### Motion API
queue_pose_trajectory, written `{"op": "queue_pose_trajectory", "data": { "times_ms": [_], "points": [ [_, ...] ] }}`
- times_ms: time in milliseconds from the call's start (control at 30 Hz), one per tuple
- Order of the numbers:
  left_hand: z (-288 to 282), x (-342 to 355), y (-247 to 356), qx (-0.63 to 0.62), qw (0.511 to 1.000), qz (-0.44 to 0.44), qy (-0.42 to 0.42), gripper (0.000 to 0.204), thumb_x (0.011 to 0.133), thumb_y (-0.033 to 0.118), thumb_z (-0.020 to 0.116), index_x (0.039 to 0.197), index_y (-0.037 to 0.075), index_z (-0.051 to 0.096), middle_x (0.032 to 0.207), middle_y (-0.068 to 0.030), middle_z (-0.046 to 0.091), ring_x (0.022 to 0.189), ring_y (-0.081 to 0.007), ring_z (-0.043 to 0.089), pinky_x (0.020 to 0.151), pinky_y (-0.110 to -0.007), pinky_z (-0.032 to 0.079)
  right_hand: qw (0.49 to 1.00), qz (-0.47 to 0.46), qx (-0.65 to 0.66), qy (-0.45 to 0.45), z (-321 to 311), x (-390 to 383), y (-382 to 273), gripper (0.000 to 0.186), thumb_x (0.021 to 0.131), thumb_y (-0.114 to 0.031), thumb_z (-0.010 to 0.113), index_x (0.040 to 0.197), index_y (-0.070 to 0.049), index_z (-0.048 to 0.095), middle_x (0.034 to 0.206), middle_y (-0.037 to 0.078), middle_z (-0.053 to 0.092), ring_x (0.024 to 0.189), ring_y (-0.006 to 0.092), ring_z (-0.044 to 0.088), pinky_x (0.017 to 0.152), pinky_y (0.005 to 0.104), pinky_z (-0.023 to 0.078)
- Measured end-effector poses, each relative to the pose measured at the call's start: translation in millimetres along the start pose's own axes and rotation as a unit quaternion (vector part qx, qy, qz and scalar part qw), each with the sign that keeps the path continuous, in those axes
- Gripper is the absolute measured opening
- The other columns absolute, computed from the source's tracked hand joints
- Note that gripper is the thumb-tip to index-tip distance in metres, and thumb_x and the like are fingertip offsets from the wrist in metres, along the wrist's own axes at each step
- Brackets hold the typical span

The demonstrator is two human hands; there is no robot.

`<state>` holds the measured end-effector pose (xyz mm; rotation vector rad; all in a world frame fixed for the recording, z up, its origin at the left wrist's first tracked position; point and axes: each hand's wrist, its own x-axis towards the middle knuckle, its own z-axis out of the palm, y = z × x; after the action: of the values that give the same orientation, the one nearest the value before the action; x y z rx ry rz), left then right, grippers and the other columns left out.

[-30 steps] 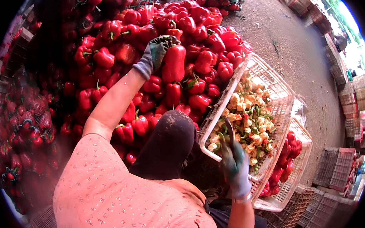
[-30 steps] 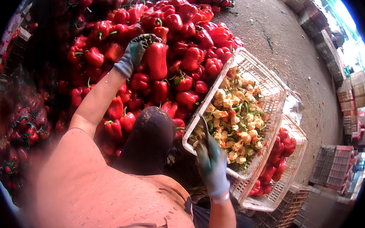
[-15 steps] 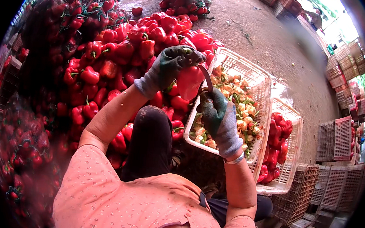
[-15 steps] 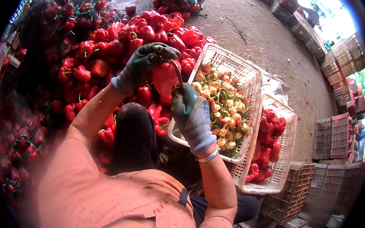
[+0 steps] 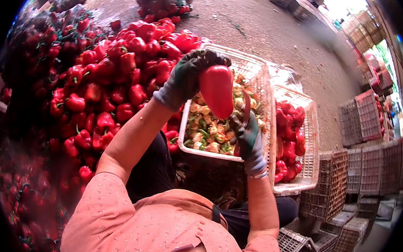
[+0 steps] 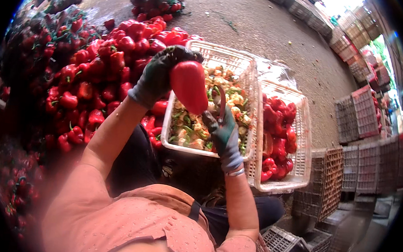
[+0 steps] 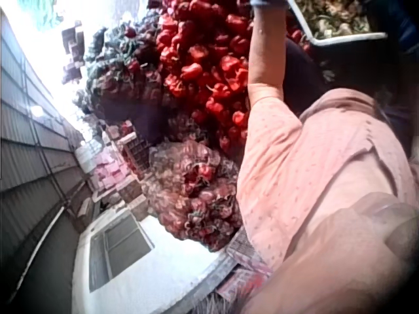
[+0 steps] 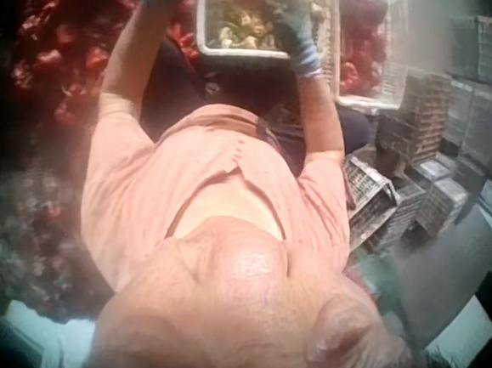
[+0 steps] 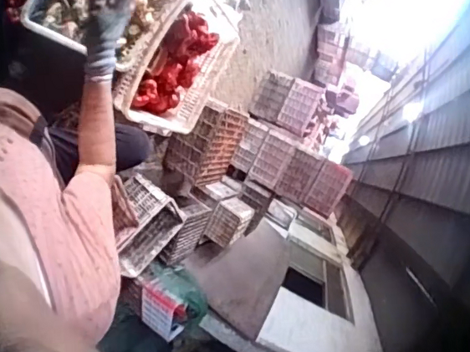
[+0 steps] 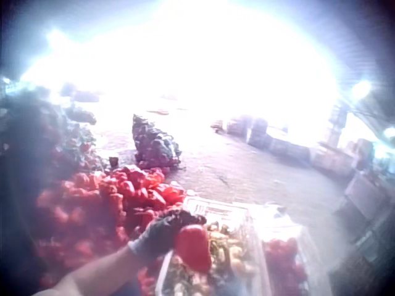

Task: The person sits on the ground and uses a knife to cut the stems and cores out of red bell peppers. They place the removed cores into a white basket and the cleaned peppers into another basket.

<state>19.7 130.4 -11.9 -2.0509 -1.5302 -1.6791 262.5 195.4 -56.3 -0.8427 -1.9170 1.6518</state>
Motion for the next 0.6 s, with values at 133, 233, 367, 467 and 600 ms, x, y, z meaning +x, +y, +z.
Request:
{"op": "queue_pose_trajectory", "data": {
  "times_ms": [133,233,367,467,600],
  "points": [
    [38.6,2.2,27.2,0.000,0.998,0.050,-0.037,0.030,0.093,0.023,0.059,0.113,0.001,0.065,0.120,-0.0134,0.066,0.111,-0.0234,0.062,0.098,-0.038,0.048,0.997,-0.030,0.031,-0.057,-16.4,1.8,-51.0,0.068,0.077,-0.016,0.080,0.137,-0.005,0.051,0.113,0.010,0.067,0.103,0.0173,0.064,0.090,0.0330,0.051],
    [75.6,0.3,46.5,-0.501,0.805,-0.314,0.053,0.058,0.095,0.036,0.062,0.137,-0.002,0.048,0.130,-0.0134,0.058,0.118,-0.0203,0.056,0.105,-0.035,0.042,0.996,-0.084,-0.030,-0.027,-26.4,-2.6,-30.1,0.061,0.075,-0.019,0.083,0.128,-0.003,0.058,0.110,0.008,0.068,0.100,0.0157,0.064,0.088,0.0330,0.052],
    [80.8,-11.4,63.7,-0.357,0.845,-0.386,-0.097,0.065,0.084,0.024,0.078,0.137,0.001,0.048,0.121,-0.0081,0.062,0.106,-0.0130,0.059,0.092,-0.029,0.049,0.991,-0.102,-0.054,0.073,-32.0,-6.6,-37.9,0.055,0.074,-0.017,0.084,0.121,-0.002,0.062,0.107,0.007,0.069,0.095,0.0134,0.064,0.083,0.0320,0.054],
    [76.9,-12.9,61.1,-0.331,0.853,-0.375,-0.148,0.052,0.081,0.022,0.080,0.125,0.002,0.059,0.109,-0.0041,0.067,0.099,-0.0101,0.061,0.087,-0.029,0.051,0.983,-0.124,-0.131,0.037,-43.0,-4.9,-30.6,0.039,0.075,-0.010,0.082,0.110,-0.001,0.067,0.097,0.006,0.072,0.090,0.0102,0.065,0.079,0.0298,0.054],
    [82.5,-13.8,59.8,-0.308,0.859,-0.376,-0.158,0.035,0.076,0.020,0.080,0.106,0.004,0.069,0.092,-0.0033,0.071,0.087,-0.0093,0.063,0.080,-0.030,0.052,0.999,-0.004,-0.032,-0.015,-56.4,-6.7,-24.9,0.033,0.072,-0.006,0.081,0.104,-0.002,0.071,0.094,0.004,0.073,0.090,0.0111,0.066,0.080,0.0297,0.054]
  ]
}}
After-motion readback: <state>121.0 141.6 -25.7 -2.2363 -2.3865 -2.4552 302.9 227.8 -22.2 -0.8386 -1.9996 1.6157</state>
